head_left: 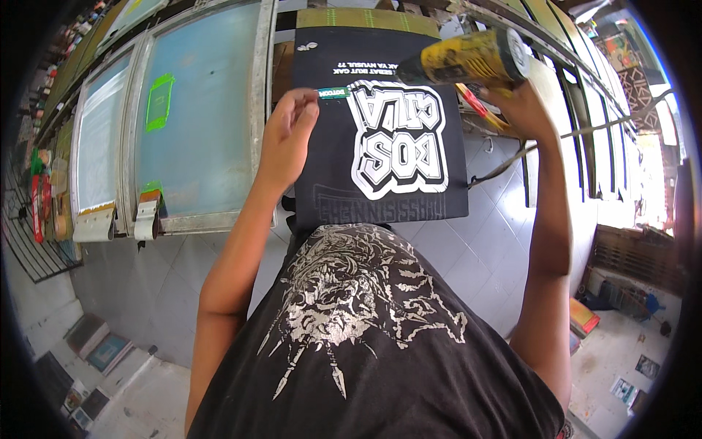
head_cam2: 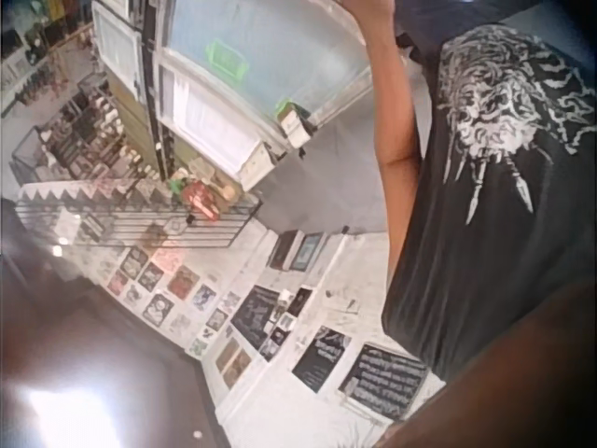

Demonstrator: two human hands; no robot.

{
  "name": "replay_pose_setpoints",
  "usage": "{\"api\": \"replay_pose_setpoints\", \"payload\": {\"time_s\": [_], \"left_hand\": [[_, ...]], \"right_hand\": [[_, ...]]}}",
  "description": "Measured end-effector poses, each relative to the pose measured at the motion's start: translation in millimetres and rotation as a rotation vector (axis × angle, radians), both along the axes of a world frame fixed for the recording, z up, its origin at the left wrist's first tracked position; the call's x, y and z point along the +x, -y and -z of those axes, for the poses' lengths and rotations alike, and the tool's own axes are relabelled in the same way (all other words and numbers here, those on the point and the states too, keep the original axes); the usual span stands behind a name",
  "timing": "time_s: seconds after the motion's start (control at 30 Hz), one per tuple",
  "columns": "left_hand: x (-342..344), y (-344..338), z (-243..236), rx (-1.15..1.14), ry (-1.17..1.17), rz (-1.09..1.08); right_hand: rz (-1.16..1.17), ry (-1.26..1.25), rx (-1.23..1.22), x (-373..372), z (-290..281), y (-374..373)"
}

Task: The person aligns a screen over a garment, applies green ink across it with a squeegee to print a design, dries the ink using a handheld heat gun, and uses a wrench to adjust the screen frame at a screen printing station.

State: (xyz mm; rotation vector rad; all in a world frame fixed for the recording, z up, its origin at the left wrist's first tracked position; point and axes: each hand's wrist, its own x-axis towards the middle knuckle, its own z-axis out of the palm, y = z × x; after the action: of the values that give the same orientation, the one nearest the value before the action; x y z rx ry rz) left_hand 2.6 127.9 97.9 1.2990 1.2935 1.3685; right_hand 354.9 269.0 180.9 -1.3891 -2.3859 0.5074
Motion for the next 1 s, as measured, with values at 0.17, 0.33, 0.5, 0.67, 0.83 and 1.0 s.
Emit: {"api": "replay_pose_setpoints", "payload": {"time_s": [0.17,0.33,0.5,0.67,0.83,1.0], "left_hand": [[-15,-53,59,0.13,-0.052,-0.14],[-21,-78,111,0.153,-0.113,-0.271],[-19,-83,133,0.18,-0.38,-0.366],[-19,-81,136,0.18,-0.479,-0.339],[-20,-87,145,0.136,-0.443,-0.352],[-20,-88,147,0.118,-0.429,-0.347]], "right_hand": [[-0.162,0.052,-0.053,-76,-13,-31],[-0.332,-0.01,-0.12,-126,-14,-37],[-0.403,0.139,0.005,-142,2,-51],[-0.404,0.21,-0.061,-158,-6,-40],[-0.434,0.172,-0.001,-164,1,-47],[-0.433,0.203,-0.067,-166,6,-53]]}}
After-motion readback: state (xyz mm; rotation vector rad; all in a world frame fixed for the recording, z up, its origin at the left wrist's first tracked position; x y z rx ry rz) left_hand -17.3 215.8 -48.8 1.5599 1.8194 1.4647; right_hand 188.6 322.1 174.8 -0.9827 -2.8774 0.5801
